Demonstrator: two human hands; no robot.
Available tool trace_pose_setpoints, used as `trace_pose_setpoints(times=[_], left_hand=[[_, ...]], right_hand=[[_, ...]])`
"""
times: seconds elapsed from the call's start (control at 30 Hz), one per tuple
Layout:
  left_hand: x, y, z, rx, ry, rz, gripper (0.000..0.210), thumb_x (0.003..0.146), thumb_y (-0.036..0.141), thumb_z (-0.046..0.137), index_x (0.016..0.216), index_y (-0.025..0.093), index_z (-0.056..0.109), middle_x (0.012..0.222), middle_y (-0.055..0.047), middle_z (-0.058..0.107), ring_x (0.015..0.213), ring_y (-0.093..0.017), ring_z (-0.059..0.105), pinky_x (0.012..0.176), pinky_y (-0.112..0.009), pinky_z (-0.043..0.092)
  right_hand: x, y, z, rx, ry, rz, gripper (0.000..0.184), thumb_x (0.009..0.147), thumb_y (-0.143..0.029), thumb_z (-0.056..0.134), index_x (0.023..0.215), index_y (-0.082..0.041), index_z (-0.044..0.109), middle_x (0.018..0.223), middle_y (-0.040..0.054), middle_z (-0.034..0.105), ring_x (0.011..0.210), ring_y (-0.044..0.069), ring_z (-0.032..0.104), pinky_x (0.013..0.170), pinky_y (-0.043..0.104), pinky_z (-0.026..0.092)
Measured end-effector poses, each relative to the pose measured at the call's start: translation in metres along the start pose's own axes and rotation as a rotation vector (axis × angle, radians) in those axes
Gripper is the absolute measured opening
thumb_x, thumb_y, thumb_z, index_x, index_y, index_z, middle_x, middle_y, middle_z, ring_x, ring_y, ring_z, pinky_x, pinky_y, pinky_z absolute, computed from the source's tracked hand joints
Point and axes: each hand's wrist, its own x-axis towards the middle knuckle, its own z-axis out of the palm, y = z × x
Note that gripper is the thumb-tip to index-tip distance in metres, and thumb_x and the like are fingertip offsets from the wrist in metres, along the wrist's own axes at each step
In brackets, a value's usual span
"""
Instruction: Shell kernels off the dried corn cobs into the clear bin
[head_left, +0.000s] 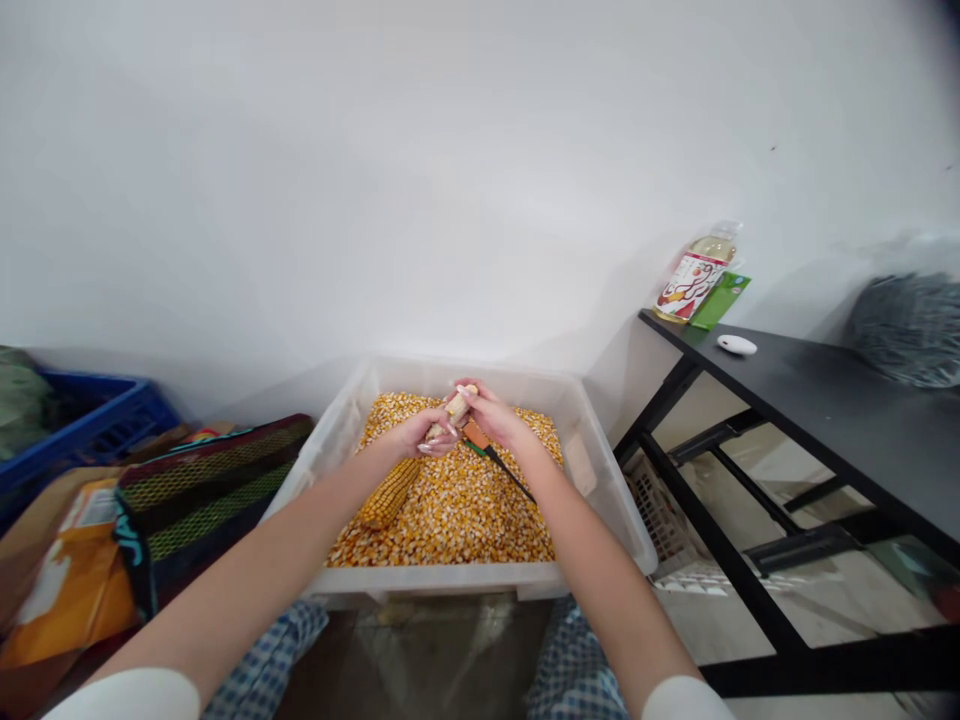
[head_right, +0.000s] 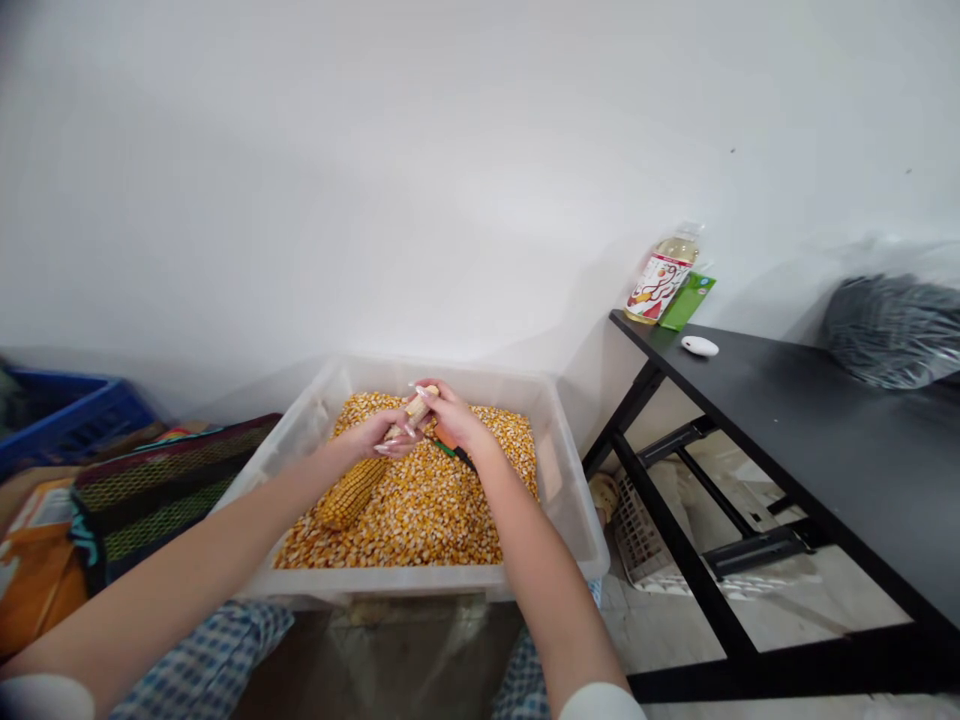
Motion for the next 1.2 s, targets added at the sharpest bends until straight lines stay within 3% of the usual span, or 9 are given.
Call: trace_pose_setpoints(times=[0.13,0.23,0.33,0.57,0.67,0.8,0.97,1.2], left_hand=[[-0.001,0.002,0.000,0.033,-0.048,-0.009,0.020,0.063,0.024,0.049,0.049,0.016,0.039,0.036,0.002,0.033,0.026,-0.005,0.022,0.027,-0.016,0.019],[0.000,0.003,0.000,0.067,-0.050,0.064,0.017,0.065,0.023,0.049,0.052,0.014,0.042,0.038,0.002,0.036,0.027,-0.004,0.024,0.029,-0.016,0.021],[0.000,0.003,-0.005,0.104,-0.071,0.047,0.018,0.067,0.023,0.049,0.054,0.014,0.043,0.040,0.003,0.037,0.027,-0.003,0.024,0.030,-0.015,0.021],[-0.002,0.006,-0.010,0.128,-0.091,-0.006,0.023,0.068,0.024,0.051,0.051,0.014,0.039,0.041,0.004,0.034,0.028,-0.003,0.023,0.030,-0.016,0.019],[-0.003,0.007,-0.003,0.185,-0.074,0.032,0.023,0.072,0.023,0.053,0.055,0.014,0.040,0.043,0.004,0.037,0.029,-0.003,0.025,0.031,-0.016,0.021],[-0.002,0.007,0.002,0.262,-0.055,0.091,0.024,0.078,0.032,0.053,0.064,0.015,0.043,0.047,0.004,0.042,0.031,-0.004,0.030,0.032,-0.016,0.024],[-0.002,0.008,0.002,0.267,-0.030,0.069,0.043,0.082,0.054,0.039,0.064,0.015,0.045,0.045,0.002,0.042,0.030,-0.005,0.032,0.031,-0.019,0.024],[-0.005,0.013,0.005,0.286,-0.070,-0.009,0.048,0.082,0.055,0.041,0.055,0.016,0.040,0.040,0.004,0.033,0.027,-0.003,0.023,0.029,-0.018,0.016]], right_hand=[[-0.004,-0.002,0.001,-0.017,-0.054,-0.033,0.038,0.062,-0.025,0.073,0.094,-0.023,0.053,0.076,-0.0052,0.061,0.071,0.010,0.057,0.067,0.022,0.045],[-0.001,0.000,0.002,-0.003,-0.007,-0.045,0.031,0.065,-0.034,0.070,0.088,-0.021,0.053,0.075,-0.0043,0.061,0.070,0.010,0.057,0.067,0.022,0.045],[0.004,0.005,0.002,0.018,0.052,-0.045,0.030,0.069,-0.044,0.065,0.081,-0.021,0.051,0.070,-0.0037,0.061,0.067,0.011,0.057,0.068,0.023,0.045],[-0.002,0.003,-0.001,-0.032,-0.059,-0.008,0.045,0.058,-0.029,0.075,0.095,-0.023,0.051,0.078,-0.0050,0.061,0.075,0.011,0.057,0.073,0.024,0.044],[0.002,0.005,-0.001,-0.061,0.028,-0.013,0.033,0.066,-0.040,0.069,0.086,-0.022,0.051,0.074,-0.0039,0.062,0.071,0.011,0.058,0.071,0.025,0.045],[0.008,0.010,-0.001,-0.061,0.151,-0.003,0.033,0.068,-0.047,0.065,0.078,-0.021,0.047,0.067,-0.0042,0.060,0.066,0.011,0.058,0.068,0.025,0.045],[0.005,0.006,-0.007,0.021,-0.008,0.032,0.039,0.064,-0.037,0.070,0.092,-0.024,0.046,0.074,-0.0047,0.062,0.073,0.012,0.059,0.073,0.025,0.045],[-0.004,-0.005,-0.008,0.013,-0.115,0.046,0.047,0.066,-0.033,0.069,0.106,-0.027,0.044,0.082,-0.0036,0.063,0.080,0.012,0.059,0.080,0.026,0.044]])
